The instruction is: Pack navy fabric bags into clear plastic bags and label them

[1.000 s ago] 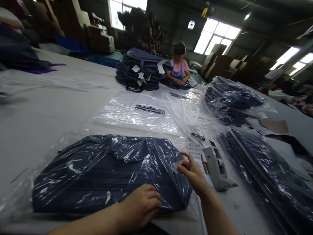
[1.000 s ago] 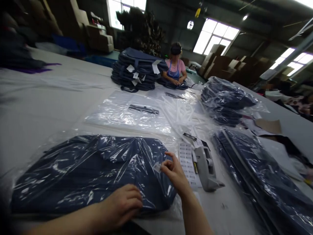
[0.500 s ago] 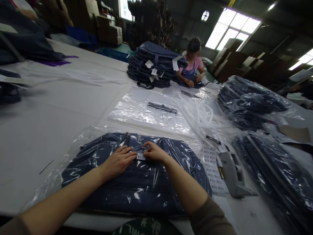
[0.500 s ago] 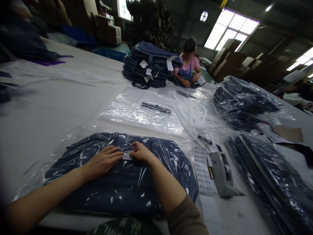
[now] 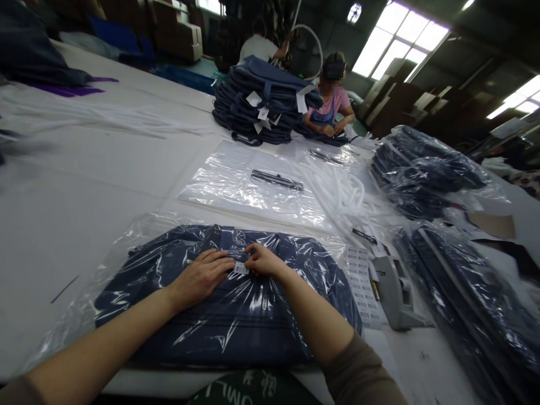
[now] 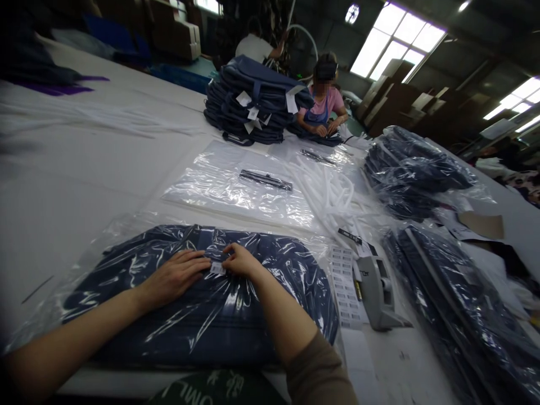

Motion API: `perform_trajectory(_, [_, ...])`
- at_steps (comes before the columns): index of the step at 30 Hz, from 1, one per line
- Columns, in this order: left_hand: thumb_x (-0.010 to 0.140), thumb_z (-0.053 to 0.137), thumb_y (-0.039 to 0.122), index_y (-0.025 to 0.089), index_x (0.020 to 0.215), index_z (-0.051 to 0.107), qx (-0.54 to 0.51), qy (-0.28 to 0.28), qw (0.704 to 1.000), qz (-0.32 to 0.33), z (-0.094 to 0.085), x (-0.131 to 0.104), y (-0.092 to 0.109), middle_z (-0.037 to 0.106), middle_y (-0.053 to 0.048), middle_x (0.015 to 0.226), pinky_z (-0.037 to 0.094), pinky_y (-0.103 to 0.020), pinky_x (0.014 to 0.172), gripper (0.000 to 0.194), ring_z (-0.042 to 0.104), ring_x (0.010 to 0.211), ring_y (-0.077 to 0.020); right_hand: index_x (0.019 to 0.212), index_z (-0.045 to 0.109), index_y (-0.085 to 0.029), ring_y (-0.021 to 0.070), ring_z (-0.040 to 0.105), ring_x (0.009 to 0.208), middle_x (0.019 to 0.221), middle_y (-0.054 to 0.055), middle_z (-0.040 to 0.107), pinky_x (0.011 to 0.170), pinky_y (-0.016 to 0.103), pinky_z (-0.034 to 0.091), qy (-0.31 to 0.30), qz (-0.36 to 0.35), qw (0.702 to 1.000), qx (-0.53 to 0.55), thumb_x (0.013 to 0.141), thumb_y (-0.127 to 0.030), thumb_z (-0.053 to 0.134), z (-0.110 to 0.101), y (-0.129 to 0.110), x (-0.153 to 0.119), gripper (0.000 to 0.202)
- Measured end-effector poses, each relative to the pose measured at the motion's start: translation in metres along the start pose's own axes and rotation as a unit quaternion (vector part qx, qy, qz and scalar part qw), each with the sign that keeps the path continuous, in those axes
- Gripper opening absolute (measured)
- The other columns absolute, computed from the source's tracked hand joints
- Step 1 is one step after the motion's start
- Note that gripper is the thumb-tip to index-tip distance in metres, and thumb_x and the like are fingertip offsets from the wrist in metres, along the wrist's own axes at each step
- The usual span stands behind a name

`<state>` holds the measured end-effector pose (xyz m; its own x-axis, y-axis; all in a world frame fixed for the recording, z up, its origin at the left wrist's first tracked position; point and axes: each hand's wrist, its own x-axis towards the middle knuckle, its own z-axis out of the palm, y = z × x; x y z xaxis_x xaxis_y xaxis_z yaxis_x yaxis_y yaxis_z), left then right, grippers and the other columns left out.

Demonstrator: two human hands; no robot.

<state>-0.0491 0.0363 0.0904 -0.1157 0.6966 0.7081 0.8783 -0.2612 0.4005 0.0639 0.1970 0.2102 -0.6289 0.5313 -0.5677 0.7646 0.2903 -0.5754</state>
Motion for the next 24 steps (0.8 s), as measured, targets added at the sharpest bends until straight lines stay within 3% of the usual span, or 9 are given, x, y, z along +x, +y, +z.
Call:
perform_trajectory(3, [0.094,0.048,0.021,0.022,0.128,0.055,0.0,0.002,1.0,0.017,-0.002,0.004,0.001,0.057,-0.003,0.132,0.023,-0.034,0.112,0.035,0.045,0.127,-0.0192,0.098,0.048,-0.02,0.0075,0.049,0.042,0.054,-0.011,0.054,0.039,0.018,0.04,0.001,0.0,1.0,0.001,0.068,-0.005,0.062,0.0,0.001,0.0,0.035])
perform_trajectory(7, [0.094,0.05,0.034,0.028,0.135,0.048,-0.008,-0.074,0.995,0.059,0.002,0.006,-0.001,0.055,-0.002,0.135,0.008,-0.041,0.117,0.042,0.037,0.135,-0.0221,0.1,0.051,-0.02,0.0088,0.051,0.043,0.054,-0.01,0.055,0.041,0.019,0.043,0.008,0.003,1.0,-0.008,0.068,-0.007,0.063,0.002,0.003,0.003,0.037])
perform_trajectory(11, [0.094,0.048,0.042,0.03,0.136,0.047,-0.003,-0.082,0.995,0.065,0.01,0.004,-0.006,0.056,-0.001,0.134,-0.001,-0.041,0.117,0.044,0.037,0.135,-0.0215,0.101,0.055,-0.019,0.0132,0.059,0.048,0.057,-0.007,0.061,0.046,0.024,0.05,0.031,0.006,0.999,-0.041,0.068,-0.01,0.067,-0.001,0.005,0.0,0.036])
perform_trajectory(13, [0.094,0.046,0.044,0.03,0.137,0.046,0.002,-0.083,0.994,0.068,0.011,0.003,-0.008,0.055,-0.001,0.134,-0.002,-0.041,0.117,0.045,0.036,0.135,-0.0216,0.101,0.057,-0.019,0.0164,0.063,0.054,0.061,-0.003,0.065,0.052,0.029,0.054,0.065,-0.005,0.995,-0.074,0.071,-0.014,0.067,-0.002,0.004,-0.01,0.031])
perform_trajectory(15, [0.095,0.045,0.045,0.029,0.137,0.046,0.006,-0.094,0.993,0.07,0.01,0.003,-0.009,0.054,-0.001,0.135,-0.005,-0.041,0.117,0.046,0.034,0.136,-0.0217,0.103,0.06,-0.018,0.0217,0.068,0.073,0.077,0.004,0.07,0.071,0.037,0.056,0.124,-0.032,0.985,-0.117,0.078,-0.02,0.062,0.001,0.004,-0.024,0.026])
perform_trajectory(17, [0.094,0.045,0.046,0.028,0.138,0.045,0.007,-0.101,0.992,0.073,0.008,0.002,-0.008,0.053,-0.001,0.136,-0.007,-0.04,0.116,0.047,0.033,0.137,-0.0214,0.11,0.061,-0.019,0.0273,0.061,0.107,0.108,0.011,0.068,0.097,0.046,0.046,0.176,-0.076,0.969,-0.156,0.082,-0.024,0.058,0.008,0.008,-0.038,0.028])
perform_trajectory(19, [0.094,0.046,0.047,0.026,0.138,0.045,0.012,-0.096,0.992,0.075,0.008,0.002,-0.007,0.051,-0.001,0.138,-0.009,-0.039,0.116,0.049,0.033,0.137,-0.0214,0.123,0.057,-0.019,0.03,0.037,0.134,0.138,0.012,0.051,0.114,0.05,0.023,0.17,-0.16,0.945,-0.23,0.083,-0.029,0.06,0.019,0.016,-0.048,0.041])
perform_trajectory(22, [0.093,0.046,0.048,0.026,0.137,0.047,0.024,-0.091,0.992,0.082,0.011,0.004,-0.006,0.051,0.0,0.138,-0.01,-0.039,0.116,0.049,0.035,0.136,-0.0225,0.138,0.044,-0.015,0.0328,0.015,0.143,0.151,0.013,0.032,0.117,0.056,0.003,0.105,-0.249,0.889,-0.37,0.082,-0.041,0.062,0.031,0.028,-0.056,0.064])
perform_trajectory(24, [0.093,0.047,0.048,0.027,0.135,0.048,0.037,-0.091,0.991,0.089,0.012,0.004,-0.005,0.052,0.002,0.137,-0.011,-0.038,0.116,0.047,0.036,0.135,-0.0226,0.138,0.042,-0.009,0.0368,0.014,0.143,0.15,0.019,0.031,0.115,0.06,0.003,0.114,-0.233,0.875,-0.409,0.083,-0.044,0.061,0.034,0.029,-0.069,0.068])
